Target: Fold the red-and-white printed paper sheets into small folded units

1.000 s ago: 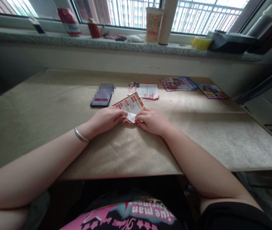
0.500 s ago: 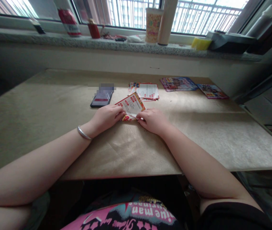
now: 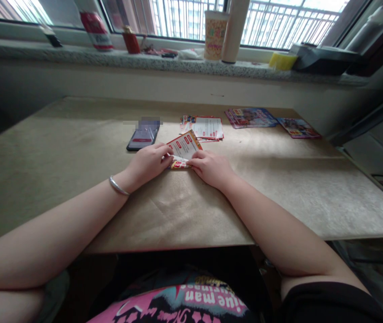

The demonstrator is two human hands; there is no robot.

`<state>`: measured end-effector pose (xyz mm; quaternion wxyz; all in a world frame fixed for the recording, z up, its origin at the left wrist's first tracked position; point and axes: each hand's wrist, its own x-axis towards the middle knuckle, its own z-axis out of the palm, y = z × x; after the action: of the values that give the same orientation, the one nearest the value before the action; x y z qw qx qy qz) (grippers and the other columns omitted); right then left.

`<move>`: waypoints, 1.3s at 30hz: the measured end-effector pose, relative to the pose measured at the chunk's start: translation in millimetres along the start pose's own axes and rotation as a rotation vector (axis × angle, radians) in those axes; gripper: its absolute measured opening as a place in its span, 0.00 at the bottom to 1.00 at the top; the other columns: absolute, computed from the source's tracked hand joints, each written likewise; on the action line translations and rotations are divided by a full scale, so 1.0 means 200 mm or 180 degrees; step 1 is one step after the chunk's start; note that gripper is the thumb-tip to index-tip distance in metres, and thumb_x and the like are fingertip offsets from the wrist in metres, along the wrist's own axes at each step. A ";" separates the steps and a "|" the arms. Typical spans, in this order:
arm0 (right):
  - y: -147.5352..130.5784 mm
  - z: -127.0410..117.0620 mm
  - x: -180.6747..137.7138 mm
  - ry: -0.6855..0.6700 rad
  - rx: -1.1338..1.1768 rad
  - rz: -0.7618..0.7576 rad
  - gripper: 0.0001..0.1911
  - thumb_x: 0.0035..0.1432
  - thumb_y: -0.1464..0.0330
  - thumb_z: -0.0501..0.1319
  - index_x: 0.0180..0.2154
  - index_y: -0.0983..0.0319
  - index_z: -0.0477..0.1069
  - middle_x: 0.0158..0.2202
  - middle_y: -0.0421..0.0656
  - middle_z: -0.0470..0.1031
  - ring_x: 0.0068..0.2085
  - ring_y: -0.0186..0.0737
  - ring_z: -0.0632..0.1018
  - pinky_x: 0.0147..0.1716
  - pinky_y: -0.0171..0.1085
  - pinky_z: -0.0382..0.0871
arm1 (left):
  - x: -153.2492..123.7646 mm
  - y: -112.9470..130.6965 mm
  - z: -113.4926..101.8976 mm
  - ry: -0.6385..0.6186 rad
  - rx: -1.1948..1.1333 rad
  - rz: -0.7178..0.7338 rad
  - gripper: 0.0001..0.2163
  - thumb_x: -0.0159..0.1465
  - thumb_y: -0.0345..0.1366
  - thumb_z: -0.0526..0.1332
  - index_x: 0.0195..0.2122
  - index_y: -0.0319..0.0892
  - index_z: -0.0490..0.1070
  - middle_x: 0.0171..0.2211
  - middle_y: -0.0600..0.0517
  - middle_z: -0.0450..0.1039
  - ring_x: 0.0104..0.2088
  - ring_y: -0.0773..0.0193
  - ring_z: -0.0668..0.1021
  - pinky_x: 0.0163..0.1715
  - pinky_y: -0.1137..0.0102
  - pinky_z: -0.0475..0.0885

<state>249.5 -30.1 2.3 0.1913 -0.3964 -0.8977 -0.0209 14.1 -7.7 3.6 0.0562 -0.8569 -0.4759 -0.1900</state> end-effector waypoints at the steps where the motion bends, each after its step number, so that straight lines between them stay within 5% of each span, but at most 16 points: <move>1: 0.00 0.00 0.00 0.0003 -0.0002 0.0029 0.14 0.66 0.66 0.56 0.46 0.57 0.79 0.45 0.44 0.79 0.42 0.41 0.77 0.40 0.38 0.68 | -0.01 0.00 -0.01 0.0025 -0.0079 0.0082 0.10 0.67 0.36 0.56 0.40 0.38 0.75 0.42 0.46 0.77 0.37 0.60 0.79 0.36 0.68 0.73; 7: 0.01 0.01 0.00 -0.0057 -0.0124 0.0131 0.15 0.67 0.65 0.56 0.46 0.56 0.80 0.44 0.45 0.79 0.44 0.43 0.75 0.42 0.39 0.68 | -0.05 0.00 -0.05 -0.0144 -0.0210 0.1060 0.11 0.68 0.40 0.58 0.45 0.44 0.76 0.47 0.47 0.77 0.49 0.58 0.77 0.48 0.65 0.74; 17: 0.01 0.00 0.00 0.0046 -0.0031 0.0265 0.16 0.65 0.67 0.57 0.50 0.58 0.77 0.47 0.47 0.76 0.45 0.43 0.76 0.43 0.39 0.69 | -0.05 0.03 -0.04 -0.0343 0.0029 0.0924 0.13 0.71 0.34 0.54 0.51 0.44 0.76 0.48 0.47 0.78 0.49 0.57 0.78 0.49 0.63 0.74; 21: 0.01 0.00 -0.01 0.0075 0.0040 0.0295 0.12 0.64 0.68 0.57 0.43 0.58 0.79 0.46 0.46 0.77 0.43 0.41 0.77 0.42 0.38 0.70 | -0.04 0.02 -0.03 -0.0330 0.0096 0.0907 0.13 0.71 0.33 0.53 0.50 0.42 0.76 0.48 0.47 0.78 0.49 0.57 0.77 0.49 0.62 0.74; 39: 0.01 0.01 0.00 -0.0043 -0.0234 0.0275 0.14 0.66 0.68 0.56 0.43 0.57 0.81 0.41 0.46 0.80 0.42 0.43 0.76 0.41 0.40 0.69 | -0.04 0.02 -0.01 -0.0276 0.0279 0.0770 0.14 0.71 0.36 0.52 0.48 0.41 0.77 0.49 0.46 0.78 0.50 0.55 0.76 0.48 0.62 0.74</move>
<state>250.6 -28.1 0.2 0.1712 -0.4416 -0.8797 -0.0428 13.5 -16.9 3.2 0.0954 -0.9122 -0.3789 -0.1237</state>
